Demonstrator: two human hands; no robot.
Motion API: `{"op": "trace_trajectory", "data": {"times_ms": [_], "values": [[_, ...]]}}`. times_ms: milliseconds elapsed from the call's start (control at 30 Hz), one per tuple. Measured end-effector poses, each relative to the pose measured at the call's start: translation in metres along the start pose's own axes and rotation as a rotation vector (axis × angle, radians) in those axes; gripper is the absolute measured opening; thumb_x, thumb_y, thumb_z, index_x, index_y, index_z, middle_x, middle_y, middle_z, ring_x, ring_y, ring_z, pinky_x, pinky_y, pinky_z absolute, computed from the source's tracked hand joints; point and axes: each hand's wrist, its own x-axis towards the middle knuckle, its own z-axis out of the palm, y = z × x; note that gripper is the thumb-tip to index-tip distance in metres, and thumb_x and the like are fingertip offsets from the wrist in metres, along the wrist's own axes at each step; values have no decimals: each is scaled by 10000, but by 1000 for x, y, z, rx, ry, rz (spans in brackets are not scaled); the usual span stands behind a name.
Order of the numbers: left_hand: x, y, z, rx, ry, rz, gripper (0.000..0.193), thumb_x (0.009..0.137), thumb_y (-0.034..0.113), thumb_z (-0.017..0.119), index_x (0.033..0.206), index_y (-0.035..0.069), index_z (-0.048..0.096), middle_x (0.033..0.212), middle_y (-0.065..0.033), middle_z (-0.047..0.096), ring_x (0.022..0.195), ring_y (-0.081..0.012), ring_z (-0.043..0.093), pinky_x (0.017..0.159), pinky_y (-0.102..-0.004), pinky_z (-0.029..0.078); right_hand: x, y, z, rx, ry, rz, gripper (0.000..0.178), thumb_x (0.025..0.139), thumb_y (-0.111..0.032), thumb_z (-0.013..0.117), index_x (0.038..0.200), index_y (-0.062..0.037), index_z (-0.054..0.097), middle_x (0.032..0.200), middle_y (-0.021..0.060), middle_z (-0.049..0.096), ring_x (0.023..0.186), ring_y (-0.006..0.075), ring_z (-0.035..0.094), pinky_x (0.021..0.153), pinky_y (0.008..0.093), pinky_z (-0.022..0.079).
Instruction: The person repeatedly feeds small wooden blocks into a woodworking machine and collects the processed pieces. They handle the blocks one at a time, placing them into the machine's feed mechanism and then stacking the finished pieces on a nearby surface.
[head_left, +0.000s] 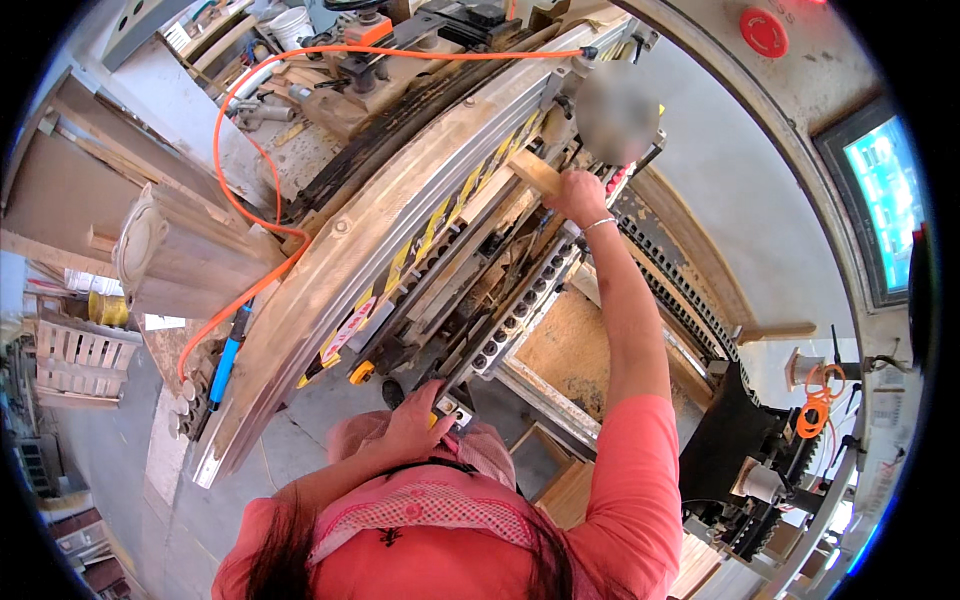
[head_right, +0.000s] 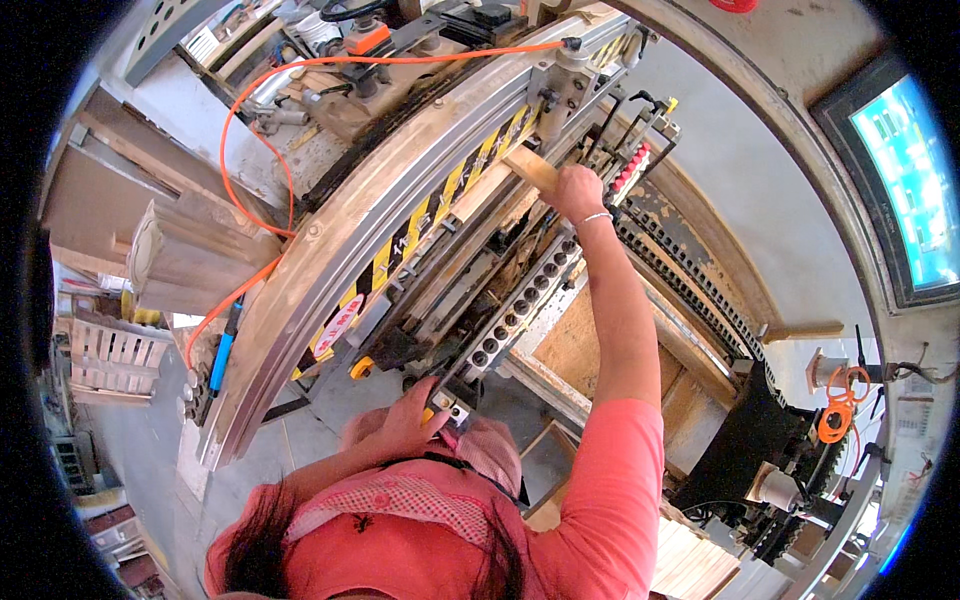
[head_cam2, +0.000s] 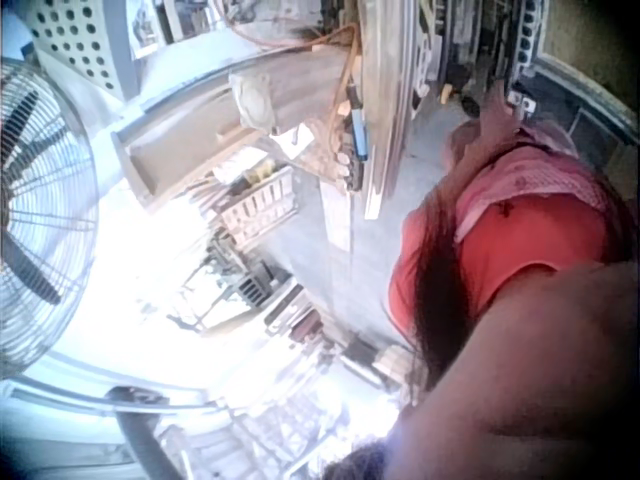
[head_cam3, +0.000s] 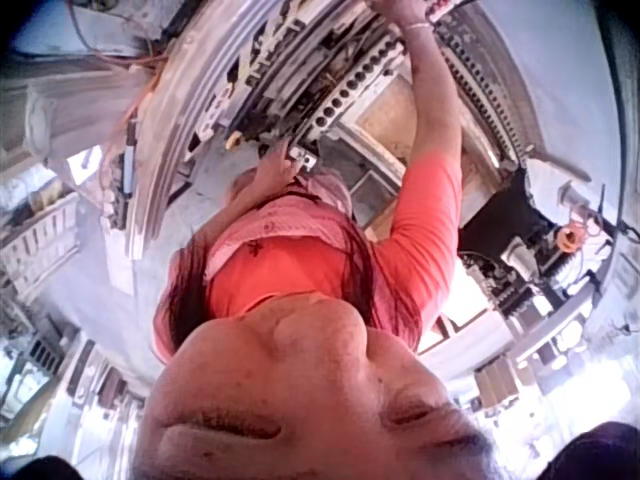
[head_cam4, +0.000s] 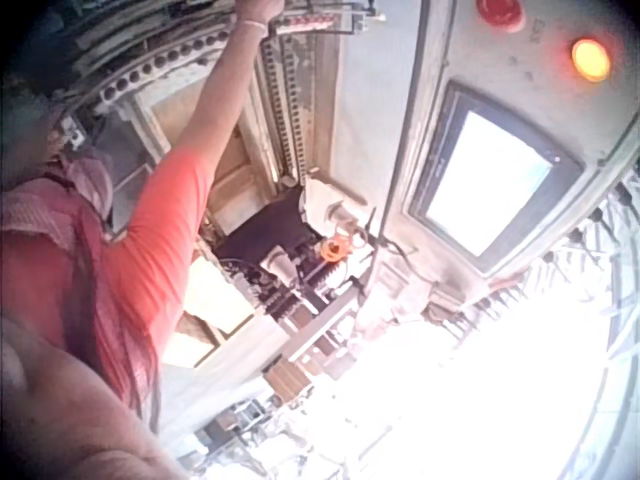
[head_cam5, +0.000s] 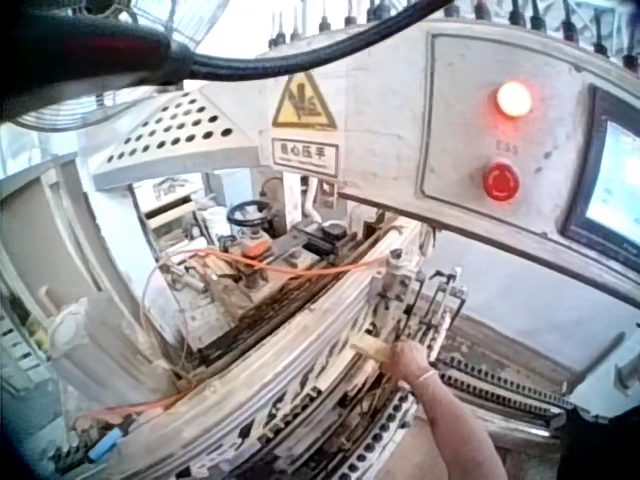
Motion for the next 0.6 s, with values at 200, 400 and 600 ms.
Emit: {"op": "trace_trajectory", "data": {"times_ms": [200, 400, 600], "values": [[5, -3, 7, 126, 41, 80, 475, 811, 188, 589, 1202, -30, 433, 1121, -231, 550, 1002, -399, 542, 868, -444, 443, 9, 17, 1, 24, 23, 28, 465, 660, -453, 722, 844, -28, 675, 852, 162, 660, 828, 311, 644, 742, 391, 525], [7, -1, 6, 129, 58, 87, 470, 795, 167, 592, 1195, -28, 441, 1105, -227, 559, 988, -395, 547, 862, -445, 444, 6, 15, -4, 1, 20, 30, 465, 667, -451, 735, 857, -31, 676, 857, 158, 663, 844, 300, 645, 739, 393, 525], [10, -3, 8, 127, 64, 107, 480, 772, 144, 605, 1195, -15, 444, 1099, -223, 561, 976, -397, 552, 849, -448, 450, 9, 14, -2, 41, 0, 44, 489, 662, -460, 700, 827, 0, 672, 817, 187, 657, 799, 326, 644, 725, 397, 519]]}}
